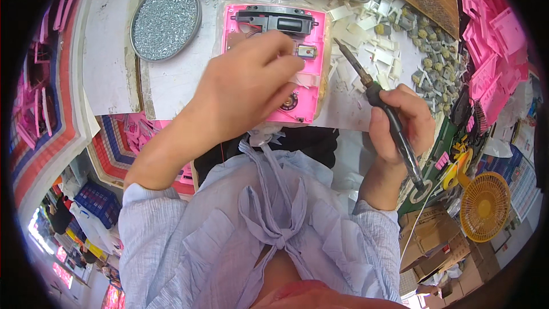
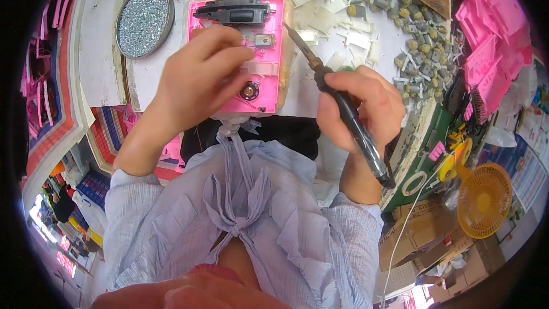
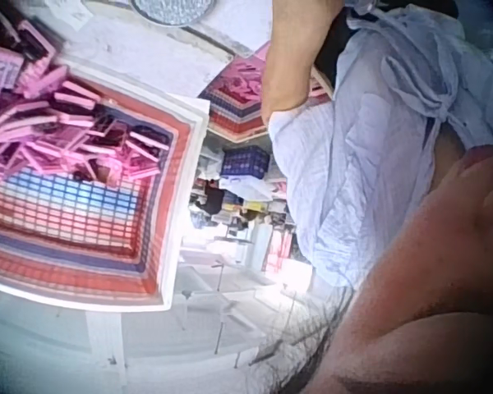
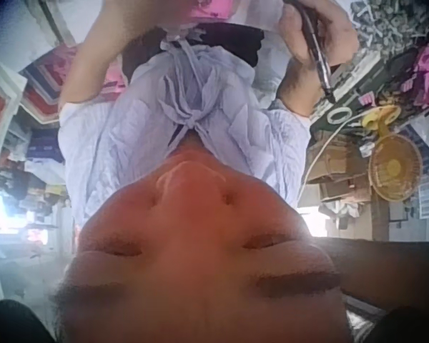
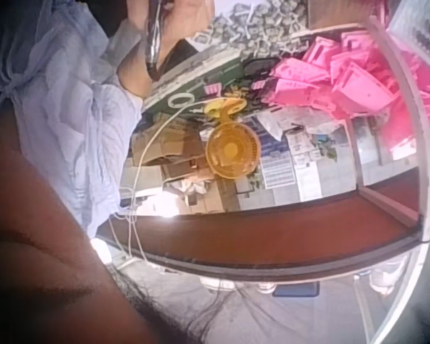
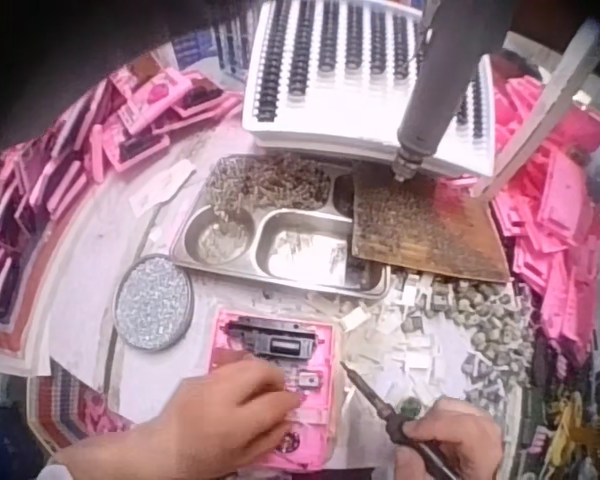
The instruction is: Assembling and soldering components of a pink toy electronic device at a factory workbench.
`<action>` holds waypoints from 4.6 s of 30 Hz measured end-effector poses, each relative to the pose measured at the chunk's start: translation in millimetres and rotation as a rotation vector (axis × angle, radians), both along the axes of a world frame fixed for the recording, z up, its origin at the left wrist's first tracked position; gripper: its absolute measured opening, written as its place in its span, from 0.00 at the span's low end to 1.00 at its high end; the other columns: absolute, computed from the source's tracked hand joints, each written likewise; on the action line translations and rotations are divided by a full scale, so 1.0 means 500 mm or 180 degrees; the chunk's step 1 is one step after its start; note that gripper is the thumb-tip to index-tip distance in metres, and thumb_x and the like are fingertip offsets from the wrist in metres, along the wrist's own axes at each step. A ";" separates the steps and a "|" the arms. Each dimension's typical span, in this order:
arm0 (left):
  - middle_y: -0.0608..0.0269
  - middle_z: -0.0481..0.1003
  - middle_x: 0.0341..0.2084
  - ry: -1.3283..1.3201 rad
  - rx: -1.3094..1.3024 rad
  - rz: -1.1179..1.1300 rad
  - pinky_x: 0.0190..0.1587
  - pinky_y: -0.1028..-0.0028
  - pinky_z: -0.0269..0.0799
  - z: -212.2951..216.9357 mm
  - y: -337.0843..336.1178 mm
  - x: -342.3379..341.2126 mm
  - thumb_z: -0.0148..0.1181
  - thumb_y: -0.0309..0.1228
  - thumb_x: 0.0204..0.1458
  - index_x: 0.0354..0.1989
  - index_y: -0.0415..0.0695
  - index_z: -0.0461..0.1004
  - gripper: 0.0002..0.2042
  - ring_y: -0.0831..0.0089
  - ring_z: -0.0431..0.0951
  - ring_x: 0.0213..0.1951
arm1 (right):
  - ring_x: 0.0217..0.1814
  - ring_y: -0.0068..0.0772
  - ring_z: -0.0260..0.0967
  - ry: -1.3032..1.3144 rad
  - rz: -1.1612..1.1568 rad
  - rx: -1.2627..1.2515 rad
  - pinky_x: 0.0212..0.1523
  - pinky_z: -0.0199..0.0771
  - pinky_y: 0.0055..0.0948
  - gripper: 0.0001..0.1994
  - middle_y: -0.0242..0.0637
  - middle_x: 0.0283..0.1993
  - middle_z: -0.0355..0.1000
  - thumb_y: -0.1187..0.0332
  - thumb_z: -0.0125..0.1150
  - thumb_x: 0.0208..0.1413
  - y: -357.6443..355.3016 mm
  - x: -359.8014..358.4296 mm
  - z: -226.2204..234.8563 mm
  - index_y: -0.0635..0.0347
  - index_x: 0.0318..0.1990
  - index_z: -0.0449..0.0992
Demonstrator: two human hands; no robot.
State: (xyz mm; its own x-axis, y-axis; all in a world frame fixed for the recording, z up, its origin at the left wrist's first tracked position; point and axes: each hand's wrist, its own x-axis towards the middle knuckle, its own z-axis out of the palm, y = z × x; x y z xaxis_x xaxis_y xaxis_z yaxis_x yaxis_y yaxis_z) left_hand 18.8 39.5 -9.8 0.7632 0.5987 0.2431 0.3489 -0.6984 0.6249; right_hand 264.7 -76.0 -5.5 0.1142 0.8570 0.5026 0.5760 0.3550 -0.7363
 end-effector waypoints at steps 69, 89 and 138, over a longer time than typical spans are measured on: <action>0.64 0.75 0.37 -0.0198 0.0023 -0.0696 0.36 0.64 0.76 -0.065 0.015 -0.008 0.69 0.27 0.45 0.32 0.44 0.78 0.07 0.61 0.78 0.37 | 0.25 0.39 0.71 0.0607 0.0752 -0.0800 0.31 0.72 0.34 0.12 0.40 0.27 0.78 0.78 0.68 0.43 -0.050 -0.018 0.003 0.66 0.39 0.82; 0.64 0.75 0.36 -0.0118 0.0128 -0.0851 0.38 0.65 0.77 -0.056 0.018 -0.006 0.71 0.27 0.44 0.34 0.46 0.77 0.09 0.62 0.79 0.39 | 0.22 0.37 0.70 0.0601 0.0768 -0.0422 0.33 0.73 0.35 0.12 0.41 0.28 0.78 0.79 0.68 0.44 -0.051 -0.010 -0.005 0.67 0.39 0.80; 0.60 0.76 0.37 0.0139 0.0594 -0.1040 0.36 0.64 0.77 -0.032 0.008 0.014 0.70 0.25 0.41 0.34 0.44 0.77 0.11 0.60 0.79 0.38 | 0.23 0.25 0.67 0.1427 -0.3262 0.0935 0.28 0.67 0.15 0.04 0.39 0.32 0.75 0.76 0.57 0.60 -0.456 0.442 0.081 0.65 0.39 0.76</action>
State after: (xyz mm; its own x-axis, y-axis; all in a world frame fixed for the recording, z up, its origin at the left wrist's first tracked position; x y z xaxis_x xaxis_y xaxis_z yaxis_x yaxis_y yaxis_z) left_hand 25.7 43.6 -25.8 0.9186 0.2705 0.2880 0.1124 -0.8777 0.4658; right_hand 485.8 -303.8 34.8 0.9066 0.1160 0.4057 0.4008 0.0638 -0.9140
